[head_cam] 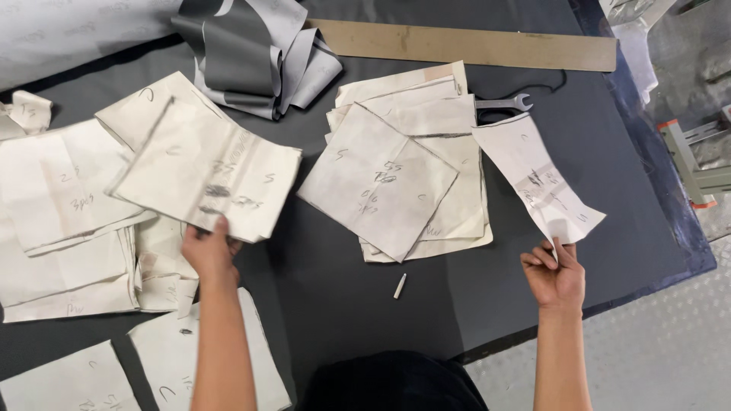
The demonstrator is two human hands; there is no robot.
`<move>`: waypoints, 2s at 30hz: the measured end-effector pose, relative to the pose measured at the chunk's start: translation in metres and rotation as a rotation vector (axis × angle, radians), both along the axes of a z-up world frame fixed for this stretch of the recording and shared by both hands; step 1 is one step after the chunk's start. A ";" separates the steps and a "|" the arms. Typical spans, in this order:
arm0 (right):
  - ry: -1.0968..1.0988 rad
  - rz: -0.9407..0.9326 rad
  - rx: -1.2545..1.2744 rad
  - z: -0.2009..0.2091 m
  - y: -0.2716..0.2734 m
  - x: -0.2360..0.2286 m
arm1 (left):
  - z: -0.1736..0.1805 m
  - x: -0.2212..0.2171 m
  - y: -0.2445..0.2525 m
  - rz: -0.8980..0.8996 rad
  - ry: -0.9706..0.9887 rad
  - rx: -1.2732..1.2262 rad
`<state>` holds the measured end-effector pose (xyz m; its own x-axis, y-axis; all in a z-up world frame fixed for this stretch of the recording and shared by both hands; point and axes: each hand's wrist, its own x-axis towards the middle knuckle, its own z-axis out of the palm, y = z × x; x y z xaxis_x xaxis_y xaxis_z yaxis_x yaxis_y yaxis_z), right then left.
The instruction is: The person sorts through a large pile of white fabric pattern pieces on a dark work table. They pick up individual pieces, unfold them to check markings, and place them into organized stacks. The person occasionally moves other items like a wrench and scissors to clear space for the sorting process.
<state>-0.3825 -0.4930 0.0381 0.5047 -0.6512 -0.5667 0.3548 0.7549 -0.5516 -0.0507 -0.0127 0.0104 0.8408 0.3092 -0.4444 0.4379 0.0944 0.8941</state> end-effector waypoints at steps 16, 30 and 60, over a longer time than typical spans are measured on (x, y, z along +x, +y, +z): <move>0.252 0.830 -0.211 -0.020 0.184 0.079 | -0.018 -0.206 -0.030 -0.180 0.181 -0.267; 0.404 1.423 -0.443 -0.041 0.238 0.079 | 0.016 -0.212 -0.031 0.123 0.122 -0.391; 0.096 1.099 -0.429 0.046 0.205 0.087 | 0.086 -0.218 0.004 -0.241 0.183 -0.114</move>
<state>-0.2954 -0.2877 0.0844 0.8799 -0.0404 -0.4735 -0.4256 0.3762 -0.8230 -0.2688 -0.0084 0.0965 0.7868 0.0505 -0.6151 0.6121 0.0637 0.7882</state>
